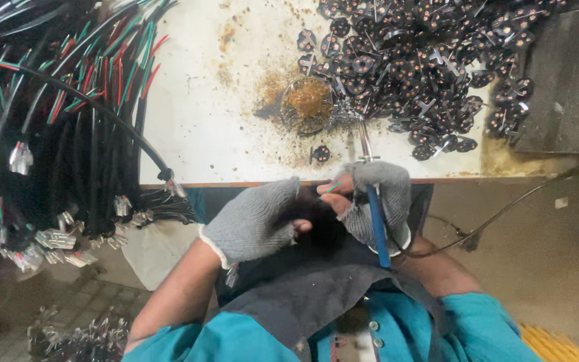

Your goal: The person, wearing fingerless gloves, solders red and green wire ends onto small black electrical socket components at a workbench. They hold a wire against a component, apply a soldering iron, dip the joint in flux, and place finished assemblies with a large pile of completed parts on the bench.

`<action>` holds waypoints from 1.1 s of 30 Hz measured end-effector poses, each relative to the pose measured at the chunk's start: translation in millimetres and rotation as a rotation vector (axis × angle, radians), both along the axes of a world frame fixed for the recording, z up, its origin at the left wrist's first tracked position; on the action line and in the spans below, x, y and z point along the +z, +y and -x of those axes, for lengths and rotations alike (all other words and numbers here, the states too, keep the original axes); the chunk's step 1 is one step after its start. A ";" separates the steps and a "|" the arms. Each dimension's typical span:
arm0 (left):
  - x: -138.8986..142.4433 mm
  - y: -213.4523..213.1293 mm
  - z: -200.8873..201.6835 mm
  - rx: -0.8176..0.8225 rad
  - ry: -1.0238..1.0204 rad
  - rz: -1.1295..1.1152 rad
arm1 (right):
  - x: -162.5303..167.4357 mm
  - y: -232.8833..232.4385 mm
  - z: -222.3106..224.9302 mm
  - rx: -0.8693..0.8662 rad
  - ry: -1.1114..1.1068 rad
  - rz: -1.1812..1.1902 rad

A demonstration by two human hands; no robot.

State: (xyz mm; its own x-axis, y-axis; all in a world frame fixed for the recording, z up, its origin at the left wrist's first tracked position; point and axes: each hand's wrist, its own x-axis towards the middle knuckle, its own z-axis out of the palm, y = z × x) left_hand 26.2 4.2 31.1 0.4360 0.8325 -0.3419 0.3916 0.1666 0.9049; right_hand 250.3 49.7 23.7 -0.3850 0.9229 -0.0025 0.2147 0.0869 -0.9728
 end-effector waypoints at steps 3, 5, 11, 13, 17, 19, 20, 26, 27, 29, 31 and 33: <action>-2.4 -4.0 -15.7 0.243 -0.090 0.083 | 3.5 3.7 0.1 0.118 -0.141 -0.013; -10.5 -6.4 -26.0 0.367 -0.154 -0.141 | 6.4 6.7 -1.6 0.111 -0.194 -0.006; -29.8 -19.6 -23.2 0.386 -0.212 -0.078 | 8.3 4.8 -6.3 0.208 -0.279 0.019; -32.0 -20.3 -21.0 0.371 -0.225 -0.021 | 8.3 0.5 -4.4 0.148 -0.226 0.095; -30.9 -14.2 -19.1 0.283 -0.203 0.063 | 13.3 -0.8 -1.3 0.009 0.054 0.113; -27.9 -10.0 -18.0 0.249 -0.286 0.069 | 19.1 4.8 -5.6 0.110 -0.066 0.116; -25.6 -8.6 -17.6 0.232 -0.329 0.074 | 21.7 7.4 -7.6 0.160 -0.127 0.117; -10.5 -12.6 -22.1 0.363 -0.409 -0.217 | 16.9 11.8 -6.1 0.091 0.039 0.137; -11.4 -12.2 -23.8 0.287 -0.187 -0.347 | 14.7 11.2 -5.9 0.074 0.034 0.151; -16.0 -10.0 -26.3 0.126 0.259 -0.592 | 11.0 9.2 -6.0 0.041 0.026 0.185; -22.7 -6.5 -24.8 -0.040 0.439 -0.601 | 7.6 7.8 -5.8 0.016 0.019 0.214; -26.9 -5.4 -23.7 -0.025 0.477 -0.686 | 4.7 5.7 -4.5 -0.044 0.054 0.270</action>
